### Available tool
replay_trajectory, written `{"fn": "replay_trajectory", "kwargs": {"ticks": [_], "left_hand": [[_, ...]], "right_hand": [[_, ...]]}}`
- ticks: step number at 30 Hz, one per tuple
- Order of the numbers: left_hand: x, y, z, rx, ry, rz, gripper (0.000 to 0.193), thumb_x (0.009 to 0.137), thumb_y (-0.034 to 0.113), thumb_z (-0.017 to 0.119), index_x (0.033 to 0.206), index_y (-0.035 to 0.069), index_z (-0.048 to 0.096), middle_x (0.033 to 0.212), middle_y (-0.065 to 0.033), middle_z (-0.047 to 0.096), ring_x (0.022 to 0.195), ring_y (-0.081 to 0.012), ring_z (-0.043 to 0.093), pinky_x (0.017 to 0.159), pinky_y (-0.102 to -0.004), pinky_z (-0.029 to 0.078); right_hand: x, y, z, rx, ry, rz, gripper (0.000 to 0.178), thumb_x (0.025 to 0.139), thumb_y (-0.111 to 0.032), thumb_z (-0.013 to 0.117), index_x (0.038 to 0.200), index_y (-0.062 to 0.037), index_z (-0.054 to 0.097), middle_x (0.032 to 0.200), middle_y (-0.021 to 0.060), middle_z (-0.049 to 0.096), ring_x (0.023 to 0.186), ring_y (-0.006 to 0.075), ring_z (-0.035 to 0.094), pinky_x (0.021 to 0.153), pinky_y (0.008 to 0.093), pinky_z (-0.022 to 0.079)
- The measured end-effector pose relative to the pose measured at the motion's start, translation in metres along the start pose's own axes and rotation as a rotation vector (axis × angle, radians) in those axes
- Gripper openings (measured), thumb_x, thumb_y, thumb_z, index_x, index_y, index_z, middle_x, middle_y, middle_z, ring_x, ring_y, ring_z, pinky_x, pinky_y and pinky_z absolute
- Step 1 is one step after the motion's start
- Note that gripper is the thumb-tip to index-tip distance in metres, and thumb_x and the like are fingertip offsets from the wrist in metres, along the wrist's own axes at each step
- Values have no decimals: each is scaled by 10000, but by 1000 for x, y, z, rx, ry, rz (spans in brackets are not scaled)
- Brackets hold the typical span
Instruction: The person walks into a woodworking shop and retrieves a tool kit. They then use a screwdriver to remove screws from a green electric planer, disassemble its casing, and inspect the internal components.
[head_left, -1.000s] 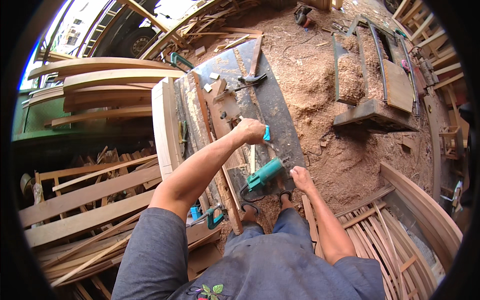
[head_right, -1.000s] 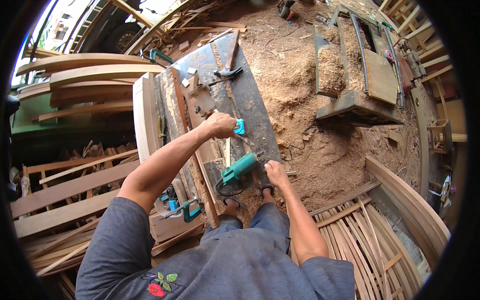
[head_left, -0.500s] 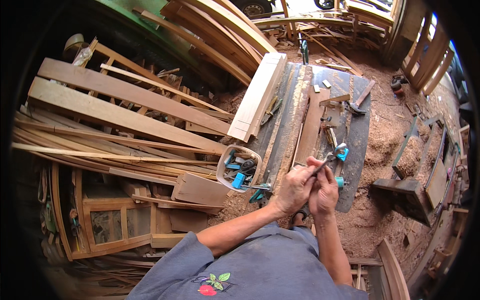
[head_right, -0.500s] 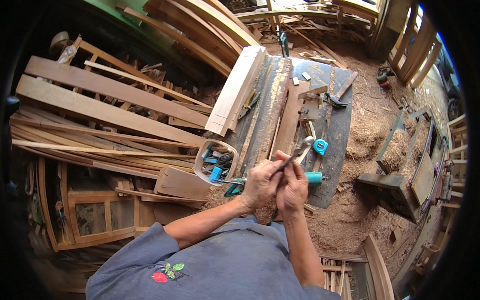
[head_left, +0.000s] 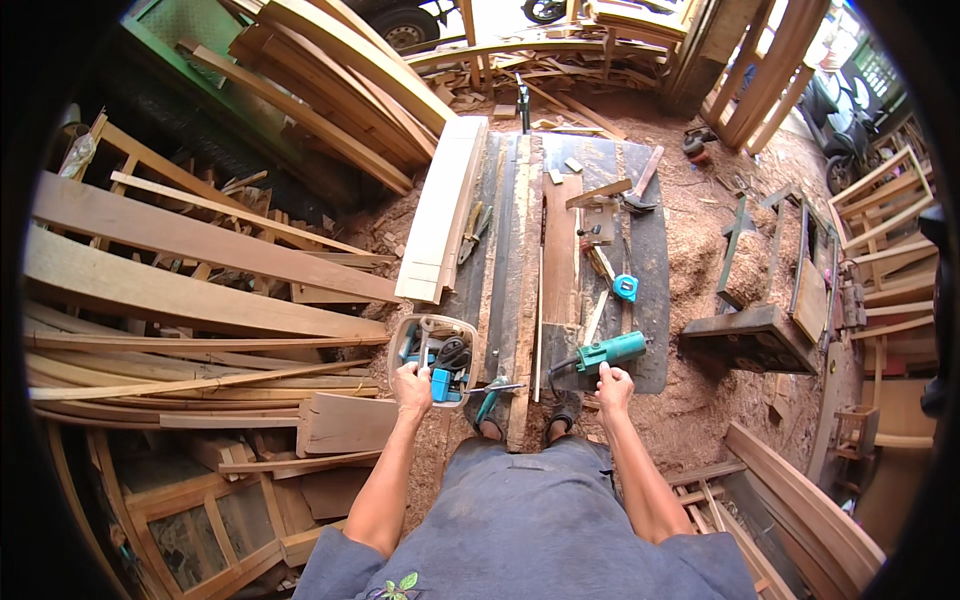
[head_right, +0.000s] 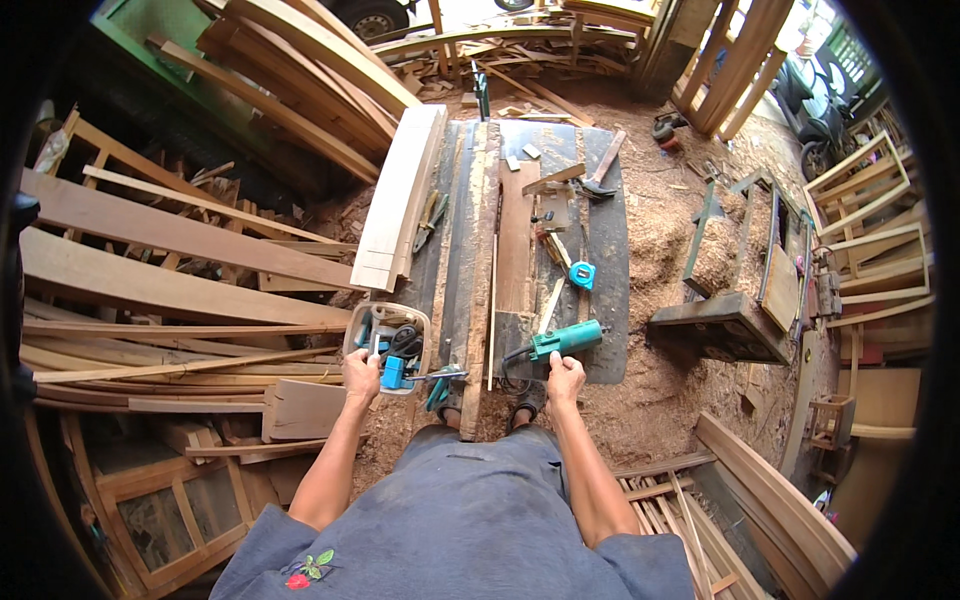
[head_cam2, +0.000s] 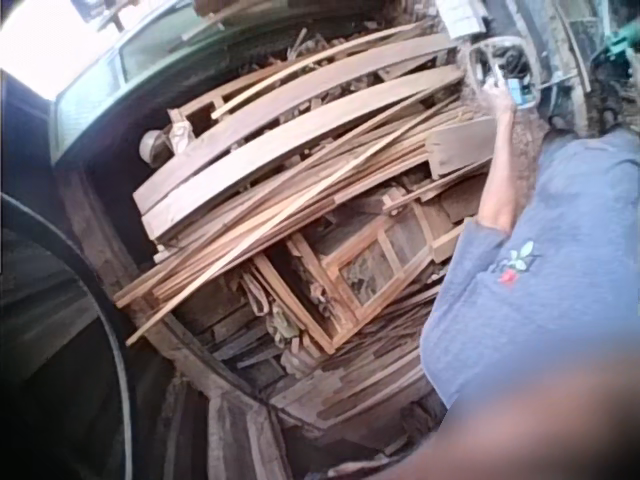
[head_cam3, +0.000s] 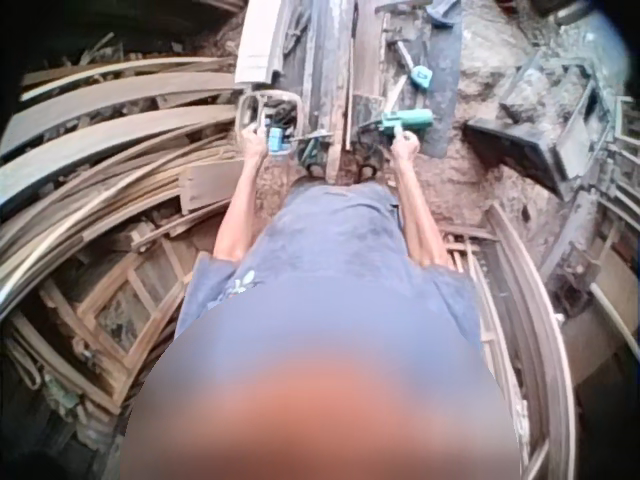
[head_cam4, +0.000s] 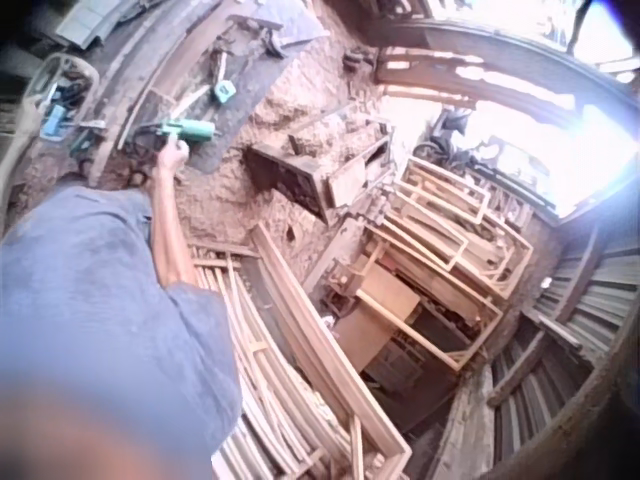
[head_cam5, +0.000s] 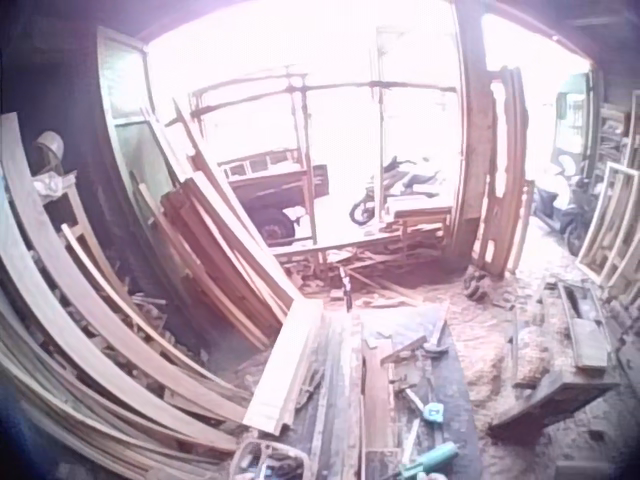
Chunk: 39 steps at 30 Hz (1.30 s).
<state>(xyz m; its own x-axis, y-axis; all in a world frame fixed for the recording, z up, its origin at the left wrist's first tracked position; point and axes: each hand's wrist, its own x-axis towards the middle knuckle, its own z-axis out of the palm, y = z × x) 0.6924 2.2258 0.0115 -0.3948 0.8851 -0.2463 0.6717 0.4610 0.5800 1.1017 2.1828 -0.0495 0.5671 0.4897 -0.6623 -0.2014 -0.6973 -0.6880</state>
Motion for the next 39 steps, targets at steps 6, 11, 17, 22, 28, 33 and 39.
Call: {"fn": "replay_trajectory", "kwargs": {"ticks": [6,11,17,22,28,33,39], "left_hand": [[18,-31,51,67,-32,172,239,870,186,804,1003,-13,799,908,-169,795,822,-282,769,783,-392,582],[17,-24,32,-259,-65,4,322,889,190,832,1121,-28,786,1022,-133,805,914,-210,758,858,-346,592],[-11,-10,-7,-390,266,-21,263,924,130,799,1110,-53,764,978,-110,787,872,-170,731,816,-319,584],[-37,47,-52,-463,343,109,201,986,95,734,1118,-57,744,944,-64,752,832,-123,678,775,-293,563],[-30,163,-42,-685,-66,229,213,1017,108,703,1143,-59,748,988,-65,762,895,-122,696,807,-268,568],[32,244,72,-590,-417,332,276,1021,195,719,1121,-59,751,947,-77,760,871,-117,682,799,-286,554],[148,320,243,-120,-444,280,880,813,601,866,1308,-96,657,1206,-238,727,1083,-296,704,914,-417,559]], "right_hand": [[56,10,31,-126,249,42,907,787,-548,905,1319,106,568,1335,278,622,1227,398,632,1030,508,526],[62,-12,45,-164,329,164,1044,624,-505,993,1326,112,526,1317,293,654,1205,391,667,1047,469,531],[68,-1,48,95,286,130,865,697,-302,964,1271,93,450,1218,283,637,1112,365,676,937,485,590],[39,6,-19,770,-223,140,463,901,-294,764,1212,16,619,984,135,728,798,252,733,714,393,631],[-30,-4,-80,954,-485,51,610,919,-470,772,1292,-20,598,1010,122,714,853,280,738,716,502,654],[-60,-34,-111,848,-541,-122,744,827,-384,844,1380,11,544,1088,128,696,956,271,728,811,426,640],[-74,-71,-149,669,-477,-206,761,751,-189,829,1430,-11,535,1133,87,686,971,199,708,875,361,609]]}}
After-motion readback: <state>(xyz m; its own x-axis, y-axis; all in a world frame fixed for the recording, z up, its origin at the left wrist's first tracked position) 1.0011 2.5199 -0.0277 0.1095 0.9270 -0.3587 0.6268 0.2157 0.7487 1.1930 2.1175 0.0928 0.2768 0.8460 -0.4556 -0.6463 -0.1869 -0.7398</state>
